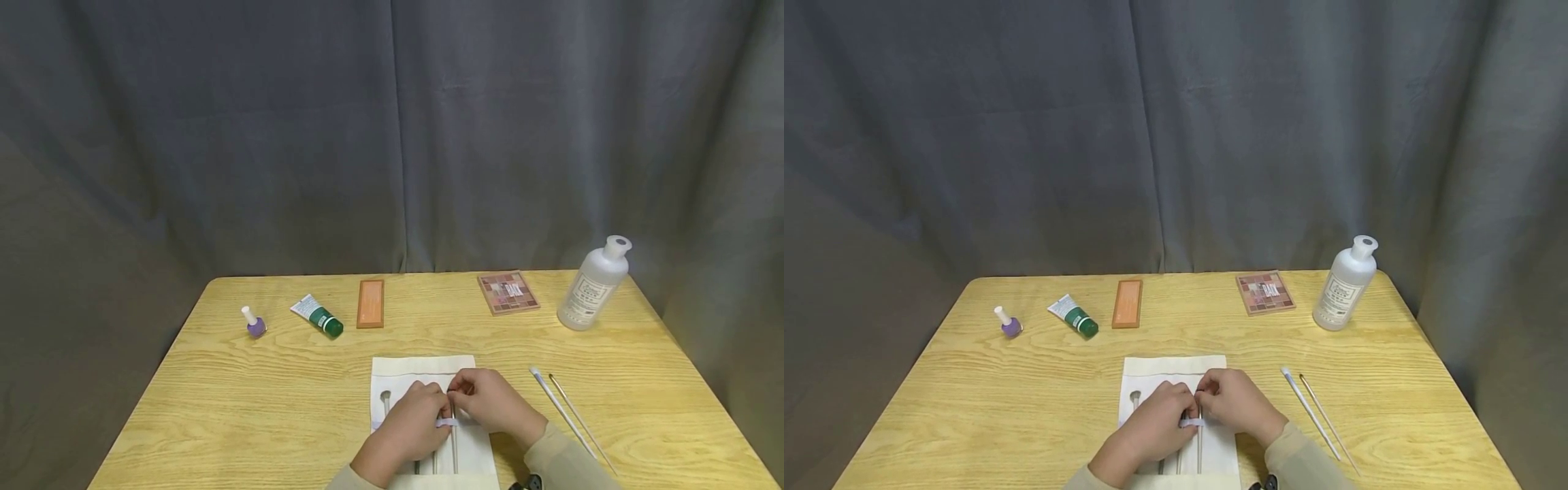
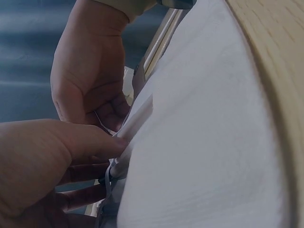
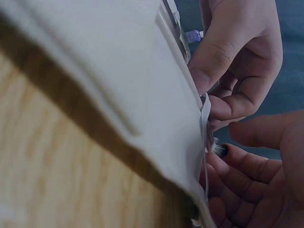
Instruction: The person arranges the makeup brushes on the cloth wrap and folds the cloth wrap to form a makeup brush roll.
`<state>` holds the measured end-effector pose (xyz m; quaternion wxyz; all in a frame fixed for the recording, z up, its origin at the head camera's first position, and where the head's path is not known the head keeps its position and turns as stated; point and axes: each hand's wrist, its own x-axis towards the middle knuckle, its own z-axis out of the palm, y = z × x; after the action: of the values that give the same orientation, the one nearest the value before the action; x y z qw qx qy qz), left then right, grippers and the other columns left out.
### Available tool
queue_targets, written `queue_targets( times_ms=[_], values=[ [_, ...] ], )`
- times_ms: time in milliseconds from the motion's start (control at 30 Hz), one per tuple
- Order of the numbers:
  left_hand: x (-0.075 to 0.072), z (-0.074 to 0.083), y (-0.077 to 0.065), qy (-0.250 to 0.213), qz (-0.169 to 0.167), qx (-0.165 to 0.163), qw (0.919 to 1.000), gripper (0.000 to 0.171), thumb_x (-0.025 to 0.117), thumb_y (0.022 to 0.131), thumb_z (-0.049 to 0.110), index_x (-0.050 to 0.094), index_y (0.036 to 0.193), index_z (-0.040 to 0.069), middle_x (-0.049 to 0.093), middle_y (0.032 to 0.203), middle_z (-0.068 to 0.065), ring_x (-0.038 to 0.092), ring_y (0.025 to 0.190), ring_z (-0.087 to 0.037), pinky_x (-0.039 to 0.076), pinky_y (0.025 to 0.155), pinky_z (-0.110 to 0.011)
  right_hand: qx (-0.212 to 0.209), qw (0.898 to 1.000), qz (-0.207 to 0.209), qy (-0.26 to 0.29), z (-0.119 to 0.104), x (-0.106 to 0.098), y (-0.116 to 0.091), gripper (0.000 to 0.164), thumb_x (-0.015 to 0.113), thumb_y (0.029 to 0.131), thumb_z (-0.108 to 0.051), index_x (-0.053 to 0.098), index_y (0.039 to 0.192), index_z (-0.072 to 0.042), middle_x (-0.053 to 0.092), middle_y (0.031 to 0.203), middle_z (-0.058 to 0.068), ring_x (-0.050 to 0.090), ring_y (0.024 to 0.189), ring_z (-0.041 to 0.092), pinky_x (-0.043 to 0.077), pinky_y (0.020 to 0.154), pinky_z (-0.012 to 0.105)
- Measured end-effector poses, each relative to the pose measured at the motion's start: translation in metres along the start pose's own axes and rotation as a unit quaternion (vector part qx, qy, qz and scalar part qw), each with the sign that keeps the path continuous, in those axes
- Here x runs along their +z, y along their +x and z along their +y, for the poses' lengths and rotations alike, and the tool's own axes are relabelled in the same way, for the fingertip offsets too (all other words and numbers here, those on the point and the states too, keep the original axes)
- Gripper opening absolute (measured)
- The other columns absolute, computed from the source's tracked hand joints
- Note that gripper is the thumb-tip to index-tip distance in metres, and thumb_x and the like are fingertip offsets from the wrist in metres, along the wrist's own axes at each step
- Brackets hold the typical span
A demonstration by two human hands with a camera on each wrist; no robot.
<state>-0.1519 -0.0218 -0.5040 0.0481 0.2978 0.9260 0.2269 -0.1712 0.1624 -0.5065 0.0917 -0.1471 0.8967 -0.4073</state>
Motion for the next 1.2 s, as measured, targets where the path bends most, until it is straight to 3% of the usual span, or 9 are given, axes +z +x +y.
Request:
queue_targets(
  times_ms=[133, 300, 433, 600, 767, 1000, 1200],
  values=[
    [0.0, 0.0, 0.0, -0.001, -0.001, 0.0, 1.0, 0.015, 0.079, 0.081, 0.016, 0.064, 0.078, 0.018, 0.053, 0.083, 0.012, 0.041, 0.078, -0.008, 0.039, 0.066, -0.02, -0.007, 1.0, -0.008, -0.002, 0.001, 0.0, 0.0, 0.006, 0.067, 0.094, -0.013, 0.072, 0.095, -0.011, 0.063, 0.077, -0.007, 0.054, 0.067, 0.009, 0.045, 0.057, 0.025],
    [0.0, 0.0, -0.001, -0.006, -0.007, -0.001, 1.0, 0.015, 0.078, 0.084, 0.021, 0.063, 0.081, 0.02, 0.052, 0.083, 0.012, 0.041, 0.079, -0.008, 0.039, 0.067, -0.02, -0.015, 1.0, -0.022, -0.01, 0.003, -0.004, -0.003, 0.024, 0.066, 0.096, -0.018, 0.071, 0.114, -0.003, 0.065, 0.082, -0.004, 0.055, 0.068, 0.009, 0.046, 0.057, 0.025],
    [-0.001, 0.001, -0.001, -0.001, -0.02, -0.004, 0.9998, 0.014, 0.076, 0.088, 0.031, 0.067, 0.092, 0.022, 0.053, 0.088, 0.012, 0.043, 0.084, -0.009, 0.041, 0.07, -0.021, -0.001, 1.0, -0.016, -0.015, 0.003, -0.011, -0.006, 0.028, 0.066, 0.097, -0.02, 0.068, 0.121, -0.006, 0.063, 0.084, -0.004, 0.055, 0.071, 0.011, 0.047, 0.061, 0.027],
    [0.0, 0.008, -0.002, 0.021, -0.037, -0.013, 0.999, 0.025, 0.075, 0.089, 0.036, 0.074, 0.112, 0.026, 0.054, 0.099, 0.011, 0.042, 0.09, -0.01, 0.04, 0.068, -0.021, 0.02, 0.999, 0.01, -0.03, 0.009, -0.025, -0.015, 0.019, 0.066, 0.098, -0.021, 0.07, 0.113, -0.01, 0.063, 0.084, -0.006, 0.056, 0.071, 0.01, 0.047, 0.062, 0.027],
    [0.001, 0.013, -0.002, 0.053, -0.037, -0.019, 0.9978, 0.026, 0.076, 0.086, 0.033, 0.078, 0.112, 0.03, 0.053, 0.098, 0.01, 0.039, 0.086, -0.01, 0.037, 0.069, -0.023, 0.02, 0.998, 0.042, -0.037, 0.017, -0.042, -0.027, 0.01, 0.067, 0.096, -0.018, 0.071, 0.102, -0.01, 0.06, 0.078, -0.006, 0.054, 0.063, 0.009, 0.047, 0.055, 0.026],
    [0.002, 0.016, -0.003, 0.054, -0.031, -0.014, 0.9979, 0.023, 0.076, 0.086, 0.031, 0.079, 0.109, 0.029, 0.056, 0.106, 0.006, 0.042, 0.094, -0.013, 0.037, 0.093, -0.039, 0.042, 0.989, 0.088, -0.111, 0.038, -0.068, -0.046, 0.006, 0.071, 0.091, -0.015, 0.07, 0.088, -0.01, 0.057, 0.072, -0.006, 0.046, 0.061, 0.009, 0.041, 0.055, 0.026],
    [0.004, 0.018, -0.001, 0.059, -0.016, -0.01, 0.9981, 0.02, 0.078, 0.084, 0.028, 0.08, 0.104, 0.028, 0.056, 0.117, 0.003, 0.041, 0.11, -0.019, 0.029, 0.107, -0.053, 0.084, 0.983, 0.061, -0.153, 0.049, -0.08, -0.056, 0.007, 0.074, 0.088, -0.013, 0.071, 0.088, -0.007, 0.062, 0.074, -0.003, 0.051, 0.063, 0.013, 0.044, 0.057, 0.031]
  ],
)
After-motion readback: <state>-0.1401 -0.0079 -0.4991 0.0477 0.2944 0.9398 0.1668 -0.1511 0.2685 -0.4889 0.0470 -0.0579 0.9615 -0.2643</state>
